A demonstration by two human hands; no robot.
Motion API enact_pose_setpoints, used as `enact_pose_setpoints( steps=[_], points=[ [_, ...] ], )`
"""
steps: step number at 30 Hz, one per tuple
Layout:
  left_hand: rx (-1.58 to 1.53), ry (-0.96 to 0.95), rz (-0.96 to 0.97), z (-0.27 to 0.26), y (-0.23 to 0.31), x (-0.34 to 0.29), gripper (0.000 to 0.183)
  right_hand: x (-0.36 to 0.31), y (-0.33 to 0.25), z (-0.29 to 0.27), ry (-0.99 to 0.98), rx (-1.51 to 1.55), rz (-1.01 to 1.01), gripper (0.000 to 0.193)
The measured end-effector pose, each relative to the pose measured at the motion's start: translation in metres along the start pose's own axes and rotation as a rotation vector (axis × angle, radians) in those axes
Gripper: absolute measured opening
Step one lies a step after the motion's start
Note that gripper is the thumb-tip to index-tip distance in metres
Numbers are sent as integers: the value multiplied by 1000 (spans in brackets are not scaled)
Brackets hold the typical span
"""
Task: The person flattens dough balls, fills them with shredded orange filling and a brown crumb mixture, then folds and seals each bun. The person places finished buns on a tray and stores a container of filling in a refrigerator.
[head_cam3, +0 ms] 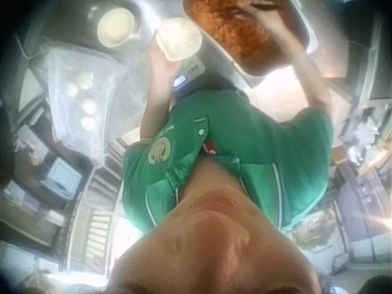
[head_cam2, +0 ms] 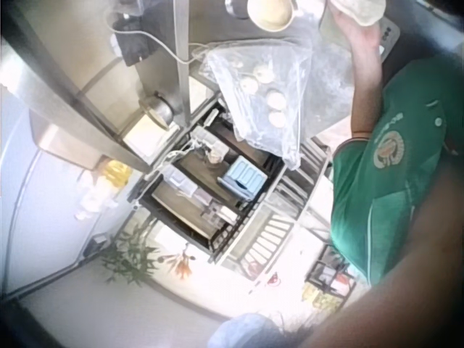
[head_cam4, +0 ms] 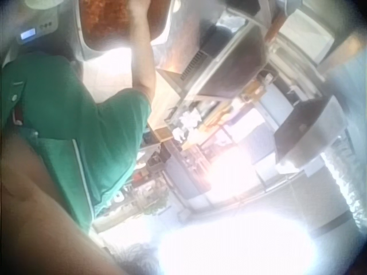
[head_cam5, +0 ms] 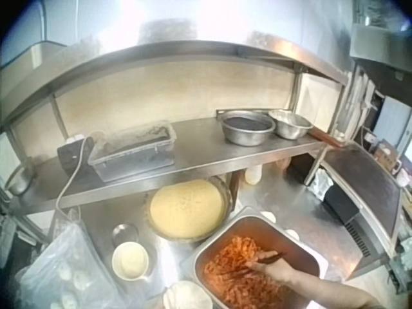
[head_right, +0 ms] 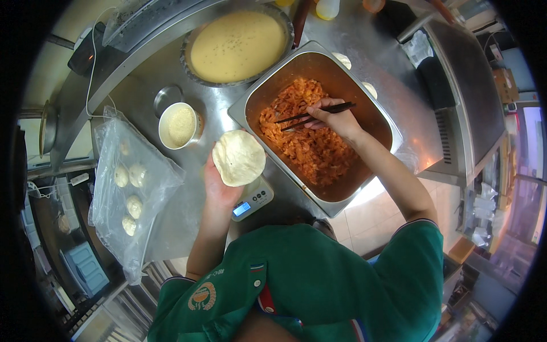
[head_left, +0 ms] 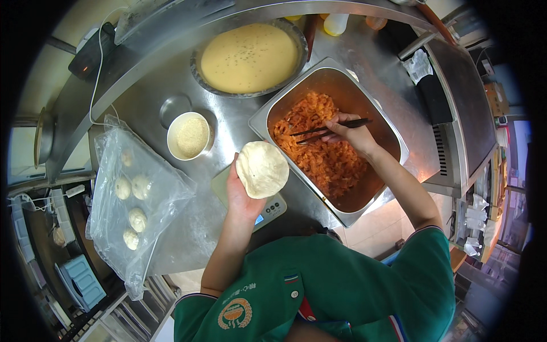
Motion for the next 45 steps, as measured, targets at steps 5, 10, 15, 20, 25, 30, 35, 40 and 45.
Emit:
enact_pose_setpoints(
  steps=[5, 10, 15, 20, 25, 30, 35, 40, 45],
  points=[
    [-27, -1, 25, -9, -4, -2, 48, -14, -7, -24, -19, 87, 61, 18],
    [-52, -8, 68, -18, -7, -7, 48, -40, -7, -48, 20, 293, 94, 22],
    [66, 15, 254, -5, -11, -9, 51, -61, -14, -44, -7, 526, 12, 24],
    [103, -39, 289, 35, -35, -4, 55, -81, -17, -31, 79, 607, -84, 24],
    [-37, -305, 134, 53, -40, -16, 55, -104, -29, 15, 132, 466, -94, 22],
    [-120, -367, 121, 31, -25, -30, 49, -132, -54, -23, 160, 246, -484, 21],
    [-116, -302, 136, 33, -33, -34, 48, -122, -28, 16, 71, 199, -389, 20],
    [-140, -267, 158, 16, 4, -40, 47, -109, -46, -4, 269, 206, -586, 17],
    [-108, -280, 113, 7, -1, -36, 50, -52, -1, 14, 284, -561, -654, 17]
  ],
)
Point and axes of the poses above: each hand's wrist, its own x-axis towards the middle knuckle, its own z-axis out of the palm, y = z × x, the point moved 1 cm from there along x, towards the middle knuckle, and after that the axes turned 10 degrees about y, right-handed, at the moved point
